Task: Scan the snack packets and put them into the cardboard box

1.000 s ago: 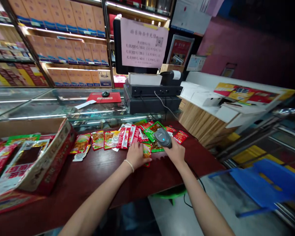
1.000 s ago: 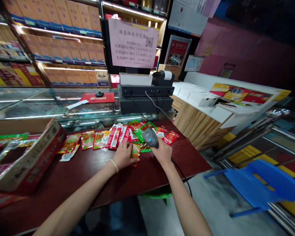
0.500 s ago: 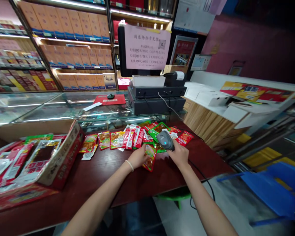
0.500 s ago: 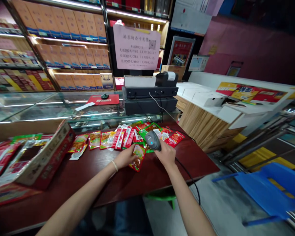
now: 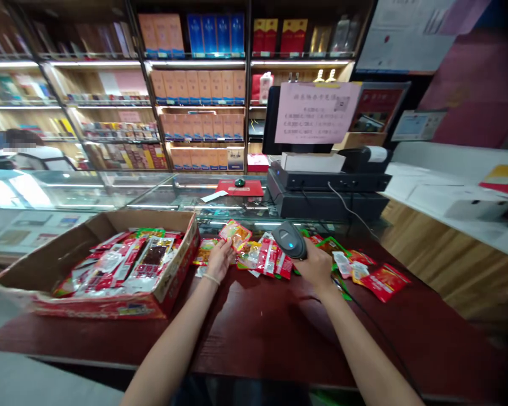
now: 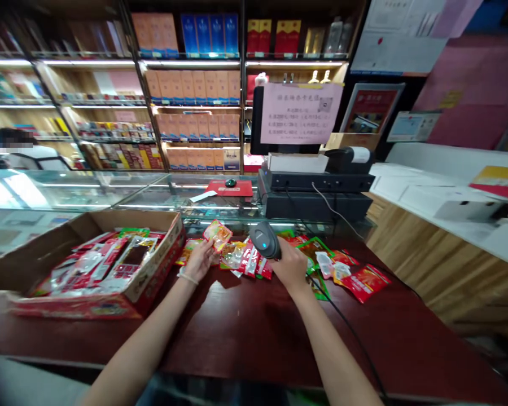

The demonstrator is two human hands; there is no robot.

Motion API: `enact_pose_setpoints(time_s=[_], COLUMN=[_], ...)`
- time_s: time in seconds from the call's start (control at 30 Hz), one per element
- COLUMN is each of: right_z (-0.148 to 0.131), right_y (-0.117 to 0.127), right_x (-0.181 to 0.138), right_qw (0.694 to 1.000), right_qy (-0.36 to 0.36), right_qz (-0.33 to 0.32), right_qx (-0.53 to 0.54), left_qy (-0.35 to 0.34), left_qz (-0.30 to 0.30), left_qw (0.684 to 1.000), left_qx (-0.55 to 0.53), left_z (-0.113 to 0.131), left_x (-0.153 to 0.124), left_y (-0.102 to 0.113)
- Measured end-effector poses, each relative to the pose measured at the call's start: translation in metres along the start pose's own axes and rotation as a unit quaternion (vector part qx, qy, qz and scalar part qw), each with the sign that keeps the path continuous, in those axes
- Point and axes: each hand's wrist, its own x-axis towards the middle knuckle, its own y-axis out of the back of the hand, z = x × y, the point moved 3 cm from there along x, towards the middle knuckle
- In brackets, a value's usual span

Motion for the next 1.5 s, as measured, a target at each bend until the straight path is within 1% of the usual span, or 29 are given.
enact_pose_setpoints(time_s=[0.07, 0.17, 0.3, 0.4, 0.53, 0.73, 0.83, 0.9, 0.97, 1.03, 1.13, 1.2, 1.27, 1.3, 1.37, 1.4, 1.43, 1.5], right_z=[-0.021, -0.044, -0.058, -0.060, -0.060, -0.060, -0.059, -0.058, -0.057, -0.060, -0.076, -0.096, -0.124, -0.138, -0.165, -0.176, -0.187, -0.202], right_y=[-0.015, -0.032, -0.042, -0.043, -0.041, -0.041, -0.040, -0.037, -0.033, -0.028, -0.024, -0.025, -0.029, -0.032, -0.040, -0.044, -0.048, -0.056], right_x=[0.005, -0.003, -0.028, -0.037, -0.035, -0.035, -0.034, -0.030, -0.023, -0.011, 0.012, 0.028, 0.042, 0.047, 0.054, 0.056, 0.056, 0.055], right_qw=[0.999, 0.995, 0.979, 0.970, 0.969, 0.968, 0.972, 0.978, 0.984, 0.989, 0.995, 0.995, 0.991, 0.989, 0.984, 0.982, 0.980, 0.976], right_qy=[0.017, 0.050, 0.080, 0.082, 0.070, 0.069, 0.064, 0.061, 0.063, 0.061, 0.042, 0.027, 0.046, 0.053, 0.070, 0.080, 0.090, 0.108], right_qz=[-0.014, -0.058, -0.164, -0.206, -0.220, -0.224, -0.211, -0.185, -0.149, -0.111, -0.068, -0.067, -0.077, -0.083, -0.093, -0.098, -0.102, -0.105], right_qx=[0.026, 0.063, 0.093, 0.097, 0.087, 0.089, 0.081, 0.071, 0.070, 0.072, 0.065, 0.074, 0.102, 0.113, 0.133, 0.140, 0.147, 0.157], left_qy=[-0.010, -0.025, -0.050, -0.050, -0.060, -0.087, -0.110, -0.147, -0.198, -0.252, -0.313, -0.349, -0.383, -0.388, -0.383, -0.361, -0.333, -0.287], left_qz=[0.044, 0.094, 0.104, 0.105, 0.097, 0.067, 0.073, 0.080, 0.077, 0.061, 0.042, 0.069, 0.118, 0.142, 0.198, 0.210, 0.215, 0.227], left_qw=[0.998, 0.992, 0.991, 0.992, 0.993, 0.993, 0.991, 0.985, 0.971, 0.949, 0.915, 0.890, 0.851, 0.830, 0.784, 0.773, 0.771, 0.761], left_qx=[-0.044, -0.075, -0.070, -0.057, -0.042, -0.031, 0.006, 0.051, 0.113, 0.178, 0.249, 0.285, 0.339, 0.374, 0.447, 0.478, 0.498, 0.536], left_z=[-0.002, -0.007, -0.011, -0.014, -0.016, -0.013, -0.010, -0.001, 0.017, 0.046, 0.101, 0.141, 0.180, 0.196, 0.224, 0.233, 0.241, 0.248], left_x=[0.000, 0.001, 0.005, 0.009, 0.009, 0.005, 0.005, 0.000, -0.010, -0.029, -0.063, -0.084, -0.098, -0.102, -0.106, -0.107, -0.106, -0.108], left_y=[0.013, 0.023, 0.026, 0.028, 0.030, 0.028, 0.025, 0.019, 0.008, -0.005, -0.019, -0.014, 0.006, 0.022, 0.060, 0.081, 0.101, 0.133])
